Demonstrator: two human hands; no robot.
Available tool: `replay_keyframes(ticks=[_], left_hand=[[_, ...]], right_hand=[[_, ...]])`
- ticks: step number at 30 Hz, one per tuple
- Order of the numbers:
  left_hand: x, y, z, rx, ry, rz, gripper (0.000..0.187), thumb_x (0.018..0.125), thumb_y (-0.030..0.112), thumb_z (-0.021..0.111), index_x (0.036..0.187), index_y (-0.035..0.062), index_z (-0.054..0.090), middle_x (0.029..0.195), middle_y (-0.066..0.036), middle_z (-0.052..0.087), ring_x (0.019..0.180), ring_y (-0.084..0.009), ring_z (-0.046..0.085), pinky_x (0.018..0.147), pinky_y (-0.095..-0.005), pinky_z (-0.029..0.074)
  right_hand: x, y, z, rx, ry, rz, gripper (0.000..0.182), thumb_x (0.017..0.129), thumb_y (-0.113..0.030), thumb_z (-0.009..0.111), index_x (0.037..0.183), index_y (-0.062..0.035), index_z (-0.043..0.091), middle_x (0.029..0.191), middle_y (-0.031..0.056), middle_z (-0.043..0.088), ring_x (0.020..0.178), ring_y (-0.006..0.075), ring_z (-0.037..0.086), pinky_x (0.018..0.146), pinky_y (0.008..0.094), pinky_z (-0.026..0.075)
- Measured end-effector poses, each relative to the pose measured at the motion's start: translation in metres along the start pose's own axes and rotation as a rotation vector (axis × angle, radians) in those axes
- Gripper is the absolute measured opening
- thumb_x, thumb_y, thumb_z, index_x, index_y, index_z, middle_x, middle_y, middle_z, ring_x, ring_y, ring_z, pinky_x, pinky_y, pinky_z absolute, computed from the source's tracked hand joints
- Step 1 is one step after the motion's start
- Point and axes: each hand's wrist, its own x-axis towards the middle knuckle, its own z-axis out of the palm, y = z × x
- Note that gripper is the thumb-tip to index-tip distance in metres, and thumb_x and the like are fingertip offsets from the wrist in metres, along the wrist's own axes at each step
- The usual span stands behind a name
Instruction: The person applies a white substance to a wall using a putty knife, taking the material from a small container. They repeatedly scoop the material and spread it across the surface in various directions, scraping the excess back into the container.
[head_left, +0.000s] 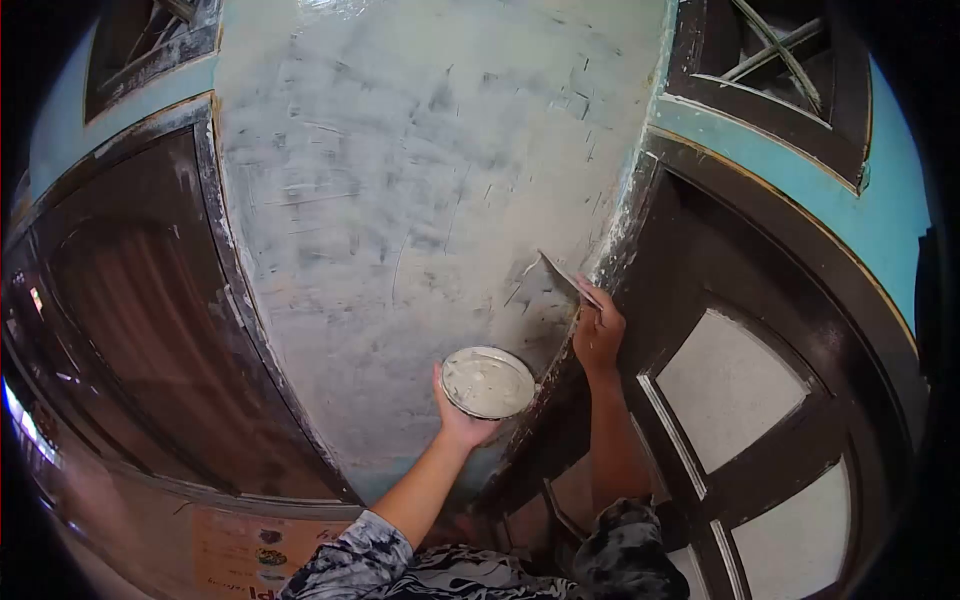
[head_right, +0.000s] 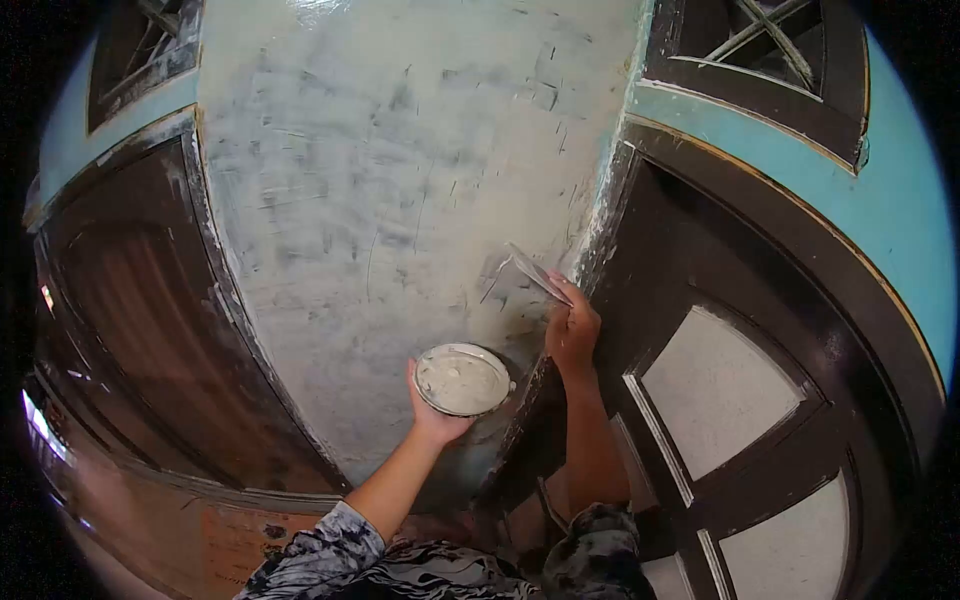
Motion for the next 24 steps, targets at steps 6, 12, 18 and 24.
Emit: replay_keyframes(ticks=[6, 12, 18, 24], left_hand=[[-0.004, -0.004, 0.006, 0.023, 0.040, 0.027, 0.090, 0.083, 0.084, 0.039, 0.141, 0.0169, 0.055, 0.146, -0.010, 0.053, 0.134, -0.0359, 0.048, 0.115, -0.0572, 0.032], [0.000, -0.002, -0.005, -0.013, -0.037, 0.008, 0.088, 0.085, 0.083, 0.039, 0.139, 0.0167, 0.057, 0.144, -0.009, 0.055, 0.133, -0.0353, 0.049, 0.115, -0.0566, 0.032], [0.001, -0.001, -0.007, 0.009, -0.005, 0.021, 0.087, 0.085, 0.083, 0.036, 0.140, 0.0179, 0.056, 0.147, -0.010, 0.052, 0.135, -0.0379, 0.046, 0.115, -0.0586, 0.032], [0.000, -0.005, 0.000, 0.014, 0.014, 0.024, 0.087, 0.086, 0.082, 0.034, 0.141, 0.0176, 0.055, 0.149, -0.010, 0.051, 0.136, -0.0377, 0.046, 0.115, -0.0588, 0.031]], right_hand=[[0.002, -0.009, -0.004, -0.001, 0.007, 0.087, 0.028, 0.096, 0.002, 0.047, 0.115, 0.0077, 0.065, 0.111, 0.0166, 0.072, 0.099, 0.0170, 0.067, 0.087, 0.0287, 0.052], [0.007, -0.015, -0.010, -0.071, 0.014, 0.149, 0.024, 0.096, 0.002, 0.049, 0.113, 0.0054, 0.066, 0.110, 0.0211, 0.072, 0.104, 0.0279, 0.071, 0.089, 0.0328, 0.053], [0.003, -0.013, -0.008, -0.016, 0.028, 0.105, 0.024, 0.095, 0.002, 0.049, 0.112, 0.0058, 0.067, 0.111, 0.0209, 0.072, 0.101, 0.0276, 0.072, 0.087, 0.0328, 0.054], [0.002, -0.010, -0.008, -0.036, -0.007, 0.112, 0.026, 0.095, 0.002, 0.048, 0.114, 0.0058, 0.065, 0.113, 0.0205, 0.072, 0.103, 0.0274, 0.071, 0.089, 0.0328, 0.054]])
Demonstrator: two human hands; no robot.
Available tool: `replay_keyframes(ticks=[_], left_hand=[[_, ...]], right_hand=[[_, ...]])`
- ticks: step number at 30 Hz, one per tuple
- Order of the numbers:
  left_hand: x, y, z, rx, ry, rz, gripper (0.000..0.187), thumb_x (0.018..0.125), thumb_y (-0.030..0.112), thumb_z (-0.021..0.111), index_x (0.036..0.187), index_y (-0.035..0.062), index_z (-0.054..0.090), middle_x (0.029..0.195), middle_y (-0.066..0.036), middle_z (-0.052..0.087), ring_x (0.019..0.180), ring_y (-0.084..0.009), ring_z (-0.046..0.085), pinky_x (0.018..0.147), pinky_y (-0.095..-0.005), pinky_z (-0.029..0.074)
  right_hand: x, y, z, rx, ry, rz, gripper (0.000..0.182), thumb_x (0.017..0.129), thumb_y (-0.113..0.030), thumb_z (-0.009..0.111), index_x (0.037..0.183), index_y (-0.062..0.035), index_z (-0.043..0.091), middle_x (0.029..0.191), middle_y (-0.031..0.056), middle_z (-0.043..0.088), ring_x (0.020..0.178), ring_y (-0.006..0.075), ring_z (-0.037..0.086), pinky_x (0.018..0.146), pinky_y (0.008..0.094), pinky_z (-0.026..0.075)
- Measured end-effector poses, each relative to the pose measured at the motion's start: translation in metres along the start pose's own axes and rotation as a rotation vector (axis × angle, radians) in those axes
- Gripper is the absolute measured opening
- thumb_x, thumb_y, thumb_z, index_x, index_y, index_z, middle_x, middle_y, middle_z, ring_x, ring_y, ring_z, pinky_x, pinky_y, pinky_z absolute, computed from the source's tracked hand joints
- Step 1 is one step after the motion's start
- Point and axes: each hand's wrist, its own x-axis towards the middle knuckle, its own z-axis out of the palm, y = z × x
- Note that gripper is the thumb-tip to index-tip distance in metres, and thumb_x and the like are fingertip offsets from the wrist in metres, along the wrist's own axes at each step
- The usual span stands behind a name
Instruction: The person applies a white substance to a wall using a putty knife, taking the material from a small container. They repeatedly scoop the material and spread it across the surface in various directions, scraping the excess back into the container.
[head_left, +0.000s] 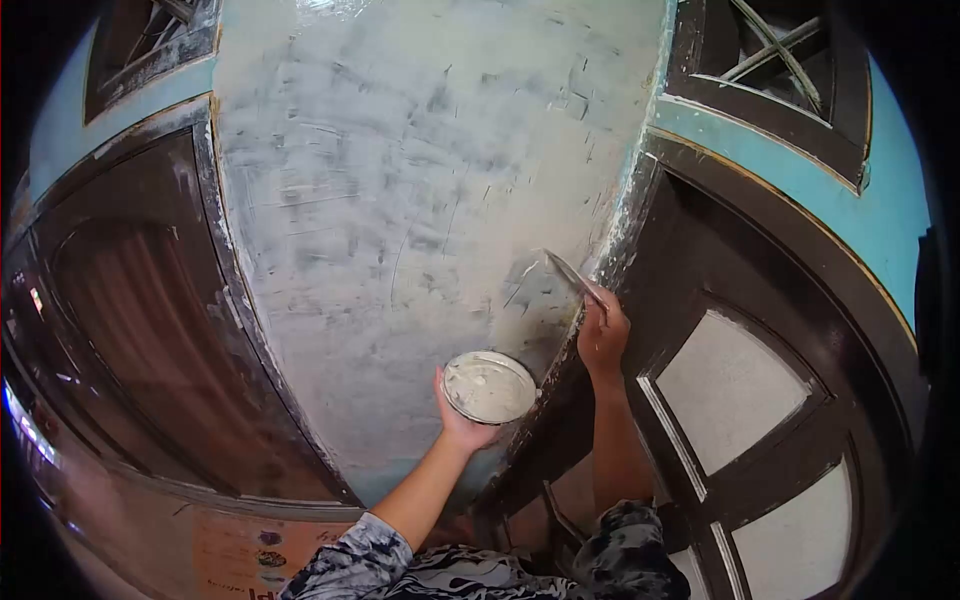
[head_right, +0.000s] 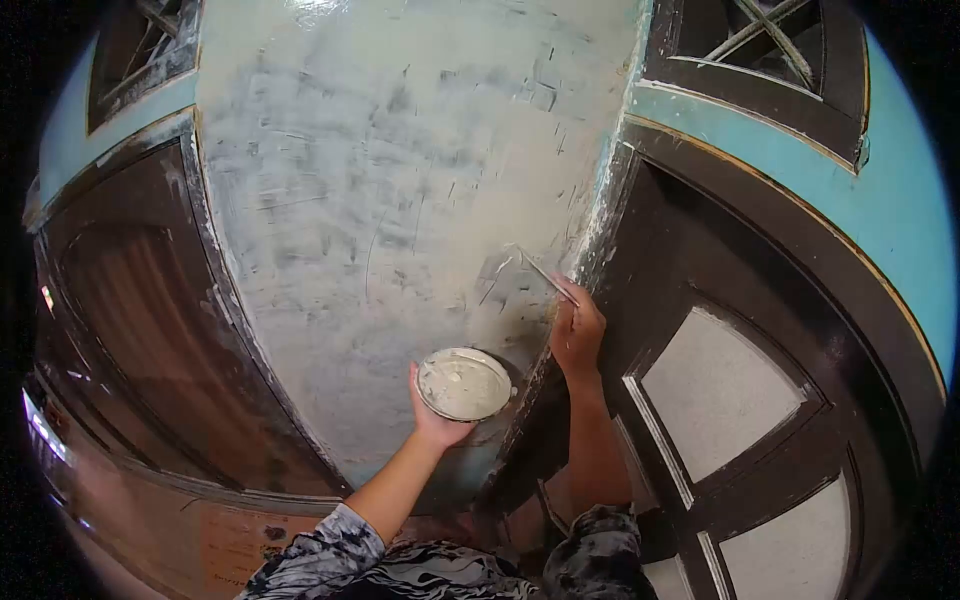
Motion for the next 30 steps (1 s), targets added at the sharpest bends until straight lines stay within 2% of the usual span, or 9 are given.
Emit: replay_keyframes(ticks=[7, 9, 14, 16, 17, 22, 23, 27, 30], left_hand=[[-0.002, -0.003, -0.002, -0.007, 0.011, -0.027, 0.088, 0.087, 0.082, 0.032, 0.142, 0.0167, 0.055, 0.148, -0.011, 0.051, 0.135, -0.0379, 0.047, 0.115, -0.0586, 0.031], [-0.001, -0.003, -0.002, 0.029, 0.038, -0.023, 0.088, 0.087, 0.083, 0.032, 0.141, 0.0171, 0.055, 0.148, -0.011, 0.052, 0.135, -0.0374, 0.047, 0.115, -0.0578, 0.032], [0.000, -0.003, -0.006, 0.004, 0.038, -0.021, 0.087, 0.087, 0.082, 0.033, 0.140, 0.0180, 0.057, 0.147, -0.009, 0.053, 0.135, -0.0361, 0.047, 0.115, -0.0563, 0.031], [-0.001, -0.003, -0.010, 0.007, 0.045, -0.024, 0.086, 0.086, 0.083, 0.034, 0.139, 0.0186, 0.057, 0.147, -0.009, 0.053, 0.136, -0.0357, 0.047, 0.115, -0.0561, 0.031], [-0.003, -0.002, -0.012, 0.012, 0.012, -0.032, 0.086, 0.086, 0.083, 0.035, 0.139, 0.0187, 0.057, 0.147, -0.008, 0.053, 0.135, -0.0356, 0.047, 0.115, -0.0560, 0.032], [-0.005, 0.000, -0.005, 0.045, 0.093, -0.006, 0.086, 0.085, 0.083, 0.035, 0.139, 0.0197, 0.057, 0.148, -0.008, 0.053, 0.136, -0.0354, 0.047, 0.115, -0.0554, 0.033], [0.000, 0.002, -0.018, 0.040, -0.068, -0.034, 0.086, 0.085, 0.083, 0.035, 0.140, 0.0205, 0.057, 0.149, -0.007, 0.052, 0.136, -0.0352, 0.046, 0.115, -0.0552, 0.032], [-0.005, 0.003, -0.009, 0.015, 0.055, -0.036, 0.088, 0.085, 0.084, 0.035, 0.141, 0.0201, 0.056, 0.149, -0.009, 0.051, 0.137, -0.0358, 0.046, 0.116, -0.0560, 0.032], [-0.011, 0.006, -0.012, 0.012, -0.048, -0.062, 0.087, 0.086, 0.083, 0.035, 0.141, 0.0199, 0.056, 0.149, -0.009, 0.052, 0.136, -0.0360, 0.046, 0.116, -0.0562, 0.032]], right_hand=[[-0.003, 0.009, -0.002, 0.018, -0.001, -0.037, 0.027, 0.093, 0.004, 0.047, 0.113, 0.0062, 0.065, 0.114, 0.0220, 0.071, 0.109, 0.0308, 0.070, 0.093, 0.0348, 0.054], [-0.005, 0.011, -0.004, 0.017, -0.054, -0.020, 0.030, 0.098, 0.002, 0.044, 0.119, 0.0096, 0.063, 0.121, 0.0187, 0.069, 0.113, 0.0213, 0.065, 0.097, 0.0314, 0.051], [-0.008, 0.015, 0.000, 0.112, 0.013, -0.083, 0.028, 0.099, -0.003, 0.047, 0.118, 0.0095, 0.064, 0.116, 0.0175, 0.070, 0.109, 0.0196, 0.067, 0.096, 0.0306, 0.051], [-0.009, 0.012, -0.005, -0.003, -0.055, 0.031, 0.026, 0.098, -0.001, 0.047, 0.118, 0.0057, 0.063, 0.117, 0.0227, 0.069, 0.110, 0.0296, 0.069, 0.094, 0.0368, 0.053], [-0.010, 0.009, -0.005, -0.003, -0.053, 0.032, 0.026, 0.098, -0.001, 0.047, 0.118, 0.0057, 0.063, 0.117, 0.0227, 0.069, 0.110, 0.0296, 0.069, 0.094, 0.0368, 0.053], [-0.005, -0.007, -0.002, 0.056, 0.012, 0.023, 0.022, 0.101, -0.006, 0.052, 0.115, 0.0053, 0.065, 0.105, 0.0171, 0.073, 0.101, 0.0170, 0.068, 0.090, 0.0291, 0.052], [-0.003, -0.013, -0.005, -0.047, -0.006, 0.078, 0.019, 0.101, -0.006, 0.054, 0.112, 0.0050, 0.066, 0.101, 0.0150, 0.073, 0.096, 0.0143, 0.068, 0.085, 0.0262, 0.052], [0.000, -0.023, -0.008, -0.090, -0.053, 0.221, 0.018, 0.101, -0.005, 0.054, 0.112, 0.0049, 0.063, 0.097, 0.0129, 0.072, 0.093, 0.0126, 0.067, 0.080, 0.0258, 0.052], [0.008, -0.035, 0.000, 0.167, 0.022, 0.159, 0.018, 0.101, -0.005, 0.054, 0.114, 0.0050, 0.060, 0.092, 0.0094, 0.071, 0.086, 0.0104, 0.066, 0.076, 0.0253, 0.052]])
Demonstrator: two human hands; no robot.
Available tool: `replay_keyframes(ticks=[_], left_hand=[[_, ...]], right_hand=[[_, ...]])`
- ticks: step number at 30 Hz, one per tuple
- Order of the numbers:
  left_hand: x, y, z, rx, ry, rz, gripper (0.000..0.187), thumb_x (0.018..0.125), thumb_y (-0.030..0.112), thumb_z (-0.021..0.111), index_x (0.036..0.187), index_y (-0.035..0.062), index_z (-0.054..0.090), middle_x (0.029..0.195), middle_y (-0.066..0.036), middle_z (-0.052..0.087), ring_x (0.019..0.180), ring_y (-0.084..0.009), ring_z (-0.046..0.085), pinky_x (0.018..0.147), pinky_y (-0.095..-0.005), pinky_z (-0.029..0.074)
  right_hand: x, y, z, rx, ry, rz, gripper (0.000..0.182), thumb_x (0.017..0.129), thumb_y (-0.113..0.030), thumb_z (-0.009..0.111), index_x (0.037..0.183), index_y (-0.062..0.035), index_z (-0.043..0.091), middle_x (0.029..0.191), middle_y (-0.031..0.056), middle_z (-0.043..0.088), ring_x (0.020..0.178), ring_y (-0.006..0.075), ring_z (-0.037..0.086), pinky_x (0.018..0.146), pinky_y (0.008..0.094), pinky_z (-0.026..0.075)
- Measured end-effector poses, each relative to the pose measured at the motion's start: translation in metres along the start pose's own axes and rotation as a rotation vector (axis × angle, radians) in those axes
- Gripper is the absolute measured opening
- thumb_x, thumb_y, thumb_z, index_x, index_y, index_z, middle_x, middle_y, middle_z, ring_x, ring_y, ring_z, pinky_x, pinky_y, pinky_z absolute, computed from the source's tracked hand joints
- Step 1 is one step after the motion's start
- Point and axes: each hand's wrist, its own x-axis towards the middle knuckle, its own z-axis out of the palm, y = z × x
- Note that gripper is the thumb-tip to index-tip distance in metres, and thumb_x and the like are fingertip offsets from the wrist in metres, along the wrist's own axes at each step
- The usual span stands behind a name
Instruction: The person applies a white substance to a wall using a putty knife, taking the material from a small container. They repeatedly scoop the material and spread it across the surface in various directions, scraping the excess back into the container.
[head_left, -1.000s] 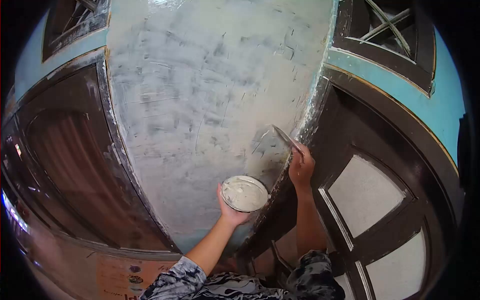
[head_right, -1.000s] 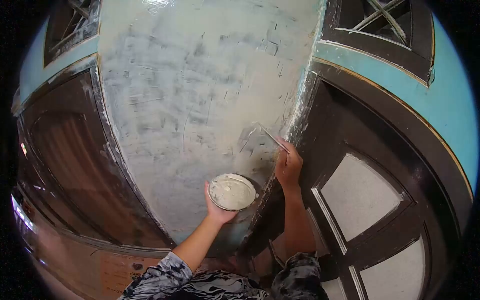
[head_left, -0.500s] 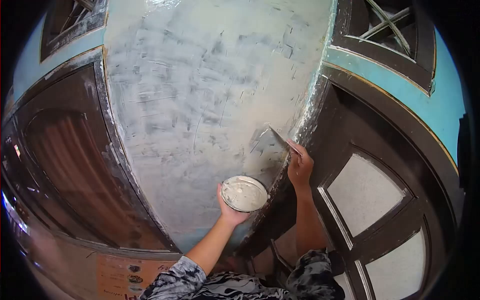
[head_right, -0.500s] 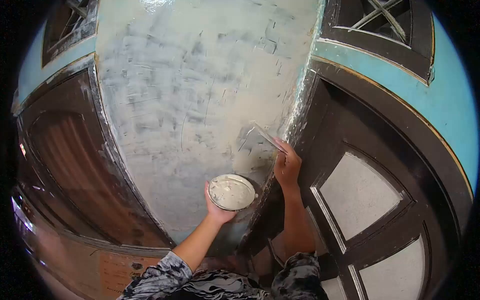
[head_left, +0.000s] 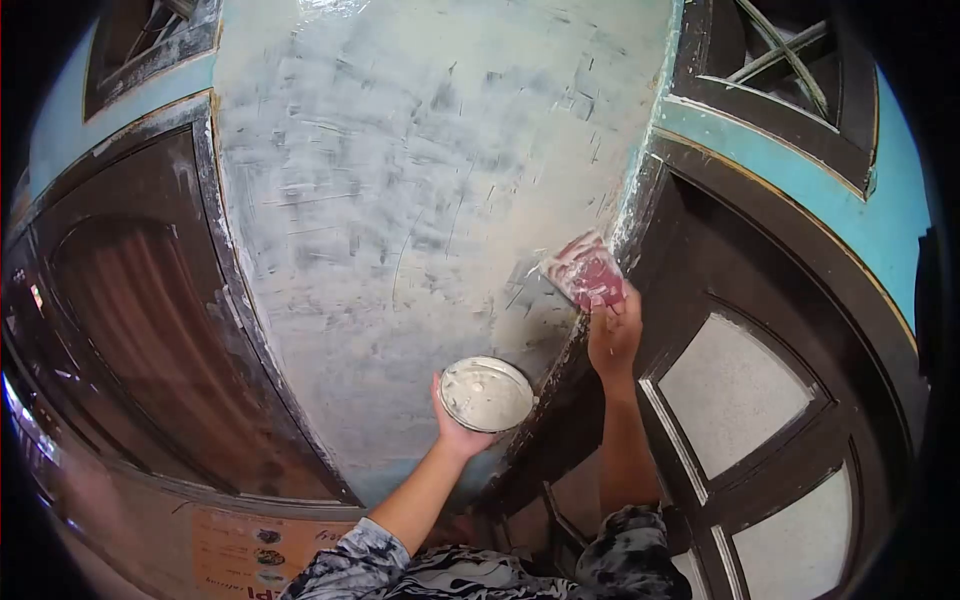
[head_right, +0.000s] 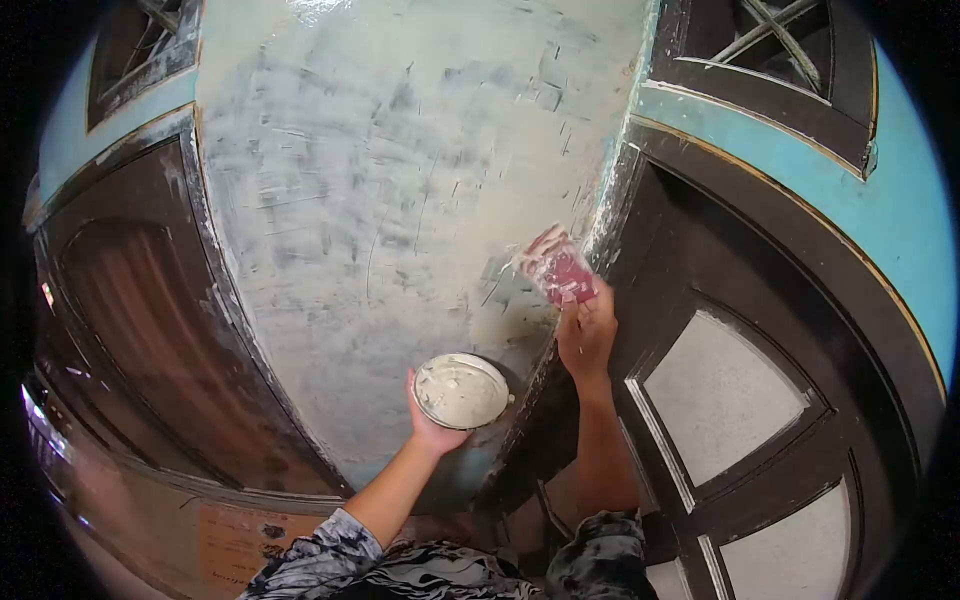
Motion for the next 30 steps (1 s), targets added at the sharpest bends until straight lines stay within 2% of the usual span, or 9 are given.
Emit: replay_keyframes(ticks=[2, 7, 10, 16, 18, 20, 22, 26, 30], left_hand=[[-0.006, 0.001, 0.007, -0.026, 0.077, 0.015, 0.085, 0.088, 0.081, 0.035, 0.141, 0.0191, 0.056, 0.148, -0.009, 0.053, 0.136, -0.0365, 0.047, 0.115, -0.0562, 0.032], [-0.010, 0.001, -0.010, 0.040, 0.083, 0.024, 0.089, 0.084, 0.085, 0.035, 0.143, 0.0199, 0.054, 0.149, -0.012, 0.050, 0.137, -0.0395, 0.046, 0.114, -0.0603, 0.032], [-0.015, 0.000, -0.007, 0.005, 0.070, -0.004, 0.089, 0.084, 0.084, 0.034, 0.143, 0.0199, 0.054, 0.149, -0.010, 0.052, 0.137, -0.0378, 0.046, 0.115, -0.0592, 0.031], [-0.020, -0.002, -0.009, 0.030, 0.077, -0.005, 0.090, 0.086, 0.084, 0.031, 0.144, 0.0188, 0.054, 0.149, -0.010, 0.052, 0.138, -0.0362, 0.046, 0.117, -0.0571, 0.031], [-0.020, -0.003, -0.013, 0.025, 0.120, -0.023, 0.091, 0.087, 0.084, 0.029, 0.145, 0.0184, 0.052, 0.150, -0.011, 0.050, 0.140, -0.0361, 0.044, 0.117, -0.0568, 0.031], [-0.016, -0.003, -0.032, -0.220, -0.227, -0.138, 0.093, 0.086, 0.085, 0.027, 0.146, 0.0178, 0.050, 0.152, -0.013, 0.048, 0.140, -0.0380, 0.044, 0.117, -0.0590, 0.030], [-0.029, -0.007, 0.010, 0.064, 0.085, -0.034, 0.095, 0.085, 0.086, 0.026, 0.148, 0.0171, 0.047, 0.153, -0.014, 0.046, 0.140, -0.0403, 0.043, 0.116, -0.0625, 0.030], [-0.031, -0.006, 0.000, 0.158, 0.016, -0.060, 0.096, 0.085, 0.086, 0.025, 0.150, 0.0180, 0.044, 0.153, -0.015, 0.045, 0.140, -0.0421, 0.042, 0.114, -0.0659, 0.032], [-0.031, -0.005, -0.003, 0.144, 0.032, -0.041, 0.096, 0.085, 0.086, 0.026, 0.150, 0.0184, 0.044, 0.154, -0.015, 0.044, 0.140, -0.0417, 0.042, 0.114, -0.0655, 0.031]], right_hand=[[0.004, -0.024, 0.013, 0.409, 0.182, 0.000, 0.020, 0.100, -0.004, 0.054, 0.118, 0.0049, 0.056, 0.089, 0.0067, 0.070, 0.080, 0.0080, 0.064, 0.072, 0.0241, 0.051], [0.014, -0.016, -0.022, -0.120, -0.191, 0.127, 0.008, 0.096, -0.003, 0.061, 0.097, 0.0018, 0.067, 0.075, -0.0029, 0.057, 0.064, 0.0028, 0.046, 0.057, 0.0192, 0.039], [0.020, -0.019, -0.017, 0.098, -0.254, 0.325, 0.009, 0.095, -0.003, 0.062, 0.100, 0.0007, 0.069, 0.078, -0.0024, 0.060, 0.068, 0.0025, 0.048, 0.061, 0.0191, 0.041], [0.027, -0.057, -0.031, 0.487, -0.597, 0.538, 0.068, 0.085, 0.017, 0.061, 0.147, 0.0026, 0.039, 0.127, 0.0119, 0.062, 0.108, 0.0154, 0.066, 0.090, 0.0272, 0.053], [0.023, -0.047, -0.023, 0.245, -0.462, 0.342, 0.066, 0.082, 0.019, 0.060, 0.144, 0.0041, 0.042, 0.127, 0.0120, 0.062, 0.108, 0.0155, 0.066, 0.090, 0.0262, 0.053], [0.019, -0.043, -0.019, 0.175, -0.347, 0.208, 0.059, 0.081, 0.019, 0.061, 0.136, 0.0031, 0.051, 0.114, 0.0093, 0.069, 0.095, 0.0131, 0.069, 0.081, 0.0247, 0.054], [0.022, -0.051, -0.024, -0.133, -0.338, 0.033, 0.040, 0.086, 0.017, 0.057, 0.122, 0.0016, 0.063, 0.104, 0.0089, 0.072, 0.094, 0.0115, 0.068, 0.078, 0.0269, 0.056], [0.024, -0.075, -0.024, -0.738, -0.406, 0.080, 0.017, 0.089, -0.004, 0.067, 0.104, -0.0081, 0.072, 0.082, 0.0091, 0.074, 0.075, 0.0253, 0.072, 0.069, 0.0311, 0.054], [0.029, -0.072, -0.022, -0.679, -0.479, 0.127, 0.013, 0.092, -0.022, 0.067, 0.102, -0.0187, 0.075, 0.084, 0.0119, 0.072, 0.086, 0.0373, 0.068, 0.074, 0.0453, 0.053]])
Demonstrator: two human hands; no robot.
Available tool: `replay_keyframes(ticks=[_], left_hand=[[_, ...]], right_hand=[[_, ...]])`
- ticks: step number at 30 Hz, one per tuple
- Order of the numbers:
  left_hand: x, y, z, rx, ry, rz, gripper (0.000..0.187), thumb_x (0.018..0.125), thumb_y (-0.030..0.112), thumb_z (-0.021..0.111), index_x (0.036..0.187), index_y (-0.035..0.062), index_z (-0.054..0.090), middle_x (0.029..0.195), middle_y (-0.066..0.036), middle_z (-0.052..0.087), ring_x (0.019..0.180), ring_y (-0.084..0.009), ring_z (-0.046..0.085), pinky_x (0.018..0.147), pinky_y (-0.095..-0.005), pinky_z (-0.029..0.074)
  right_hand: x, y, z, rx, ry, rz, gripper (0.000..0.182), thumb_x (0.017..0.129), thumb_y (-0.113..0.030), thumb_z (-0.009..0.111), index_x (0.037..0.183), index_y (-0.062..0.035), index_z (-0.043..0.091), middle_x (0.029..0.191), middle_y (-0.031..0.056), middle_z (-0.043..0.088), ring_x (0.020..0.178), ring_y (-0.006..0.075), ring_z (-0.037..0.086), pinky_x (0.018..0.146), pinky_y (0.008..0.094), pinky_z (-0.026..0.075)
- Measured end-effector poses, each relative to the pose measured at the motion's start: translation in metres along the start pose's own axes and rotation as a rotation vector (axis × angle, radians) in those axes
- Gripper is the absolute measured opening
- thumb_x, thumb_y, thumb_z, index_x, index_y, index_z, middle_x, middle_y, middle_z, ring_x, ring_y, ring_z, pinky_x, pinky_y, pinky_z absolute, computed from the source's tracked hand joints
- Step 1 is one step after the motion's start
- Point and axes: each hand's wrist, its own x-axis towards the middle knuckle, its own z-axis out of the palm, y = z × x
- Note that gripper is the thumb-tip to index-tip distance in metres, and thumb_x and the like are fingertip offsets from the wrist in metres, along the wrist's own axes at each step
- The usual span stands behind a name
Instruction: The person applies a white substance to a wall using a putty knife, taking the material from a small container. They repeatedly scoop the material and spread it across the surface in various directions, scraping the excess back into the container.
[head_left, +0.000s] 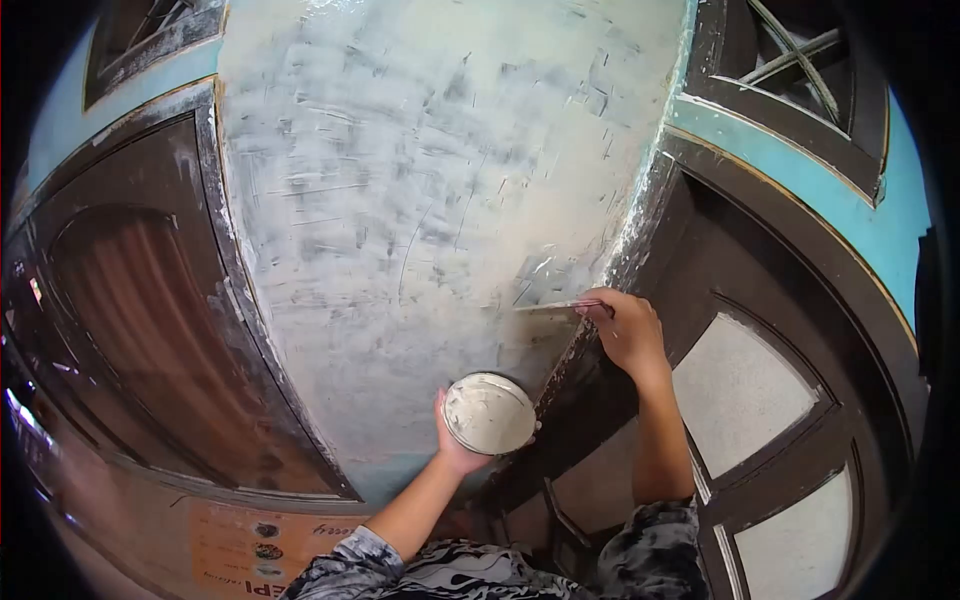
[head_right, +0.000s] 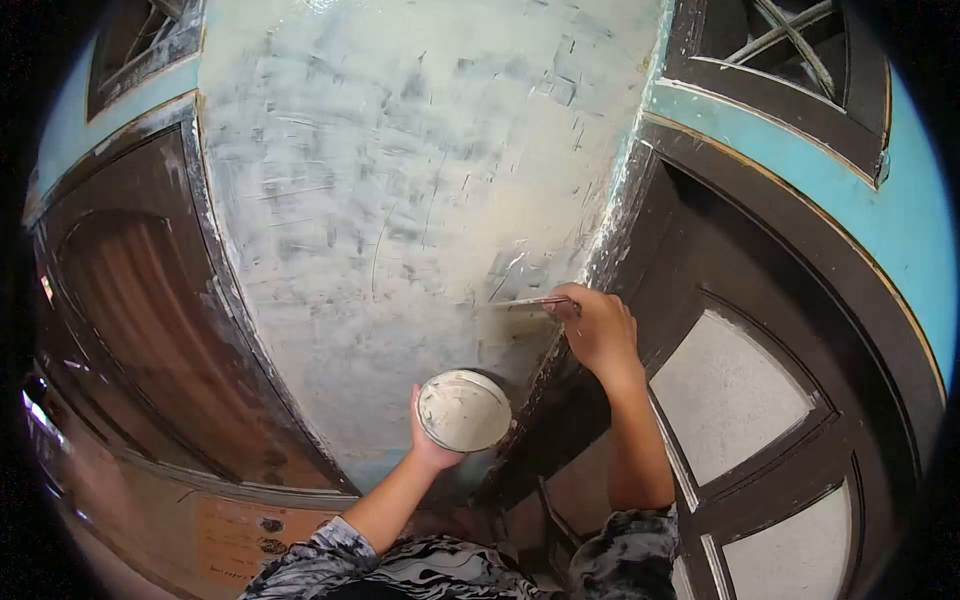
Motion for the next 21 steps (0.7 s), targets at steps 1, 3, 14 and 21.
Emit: replay_keyframes(ticks=[1, 3, 14, 21], left_hand=[[0.000, 0.001, 0.001, -0.015, -0.012, -0.008, 0.096, 0.084, 0.086, 0.026, 0.151, 0.0184, 0.044, 0.154, -0.015, 0.044, 0.141, -0.0414, 0.042, 0.114, -0.0653, 0.031], [0.000, 0.002, 0.002, -0.016, -0.003, -0.016, 0.097, 0.084, 0.087, 0.026, 0.151, 0.0184, 0.044, 0.154, -0.015, 0.044, 0.141, -0.0413, 0.042, 0.115, -0.0654, 0.031], [-0.001, 0.010, -0.004, -0.099, -0.030, -0.035, 0.095, 0.084, 0.086, 0.026, 0.149, 0.0194, 0.047, 0.154, -0.015, 0.044, 0.141, -0.0421, 0.041, 0.115, -0.0648, 0.029], [-0.003, 0.016, -0.012, -0.088, -0.004, 0.028, 0.091, 0.089, 0.082, 0.024, 0.148, 0.0171, 0.049, 0.152, -0.013, 0.048, 0.140, -0.0399, 0.043, 0.116, -0.0605, 0.031]], right_hand=[[0.002, 0.001, -0.001, -0.002, 0.001, 0.003, 0.013, 0.092, -0.022, 0.067, 0.102, -0.0187, 0.075, 0.084, 0.0119, 0.072, 0.086, 0.0373, 0.068, 0.074, 0.0453, 0.053], [0.005, 0.003, -0.002, -0.049, -0.082, 0.027, 0.015, 0.092, -0.027, 0.066, 0.101, -0.0184, 0.075, 0.087, 0.0122, 0.073, 0.091, 0.0375, 0.068, 0.079, 0.0455, 0.053], [0.041, 0.032, 0.013, 0.076, 0.010, -0.380, 0.017, 0.093, -0.019, 0.067, 0.100, -0.0030, 0.067, 0.091, 0.0170, 0.060, 0.078, 0.0375, 0.059, 0.076, 0.0450, 0.049], [0.013, 0.047, 0.057, 1.140, 0.075, 0.287, 0.028, 0.098, -0.015, 0.066, 0.123, -0.0036, 0.060, 0.095, 0.0046, 0.071, 0.070, 0.0119, 0.064, 0.061, 0.0220, 0.046]])
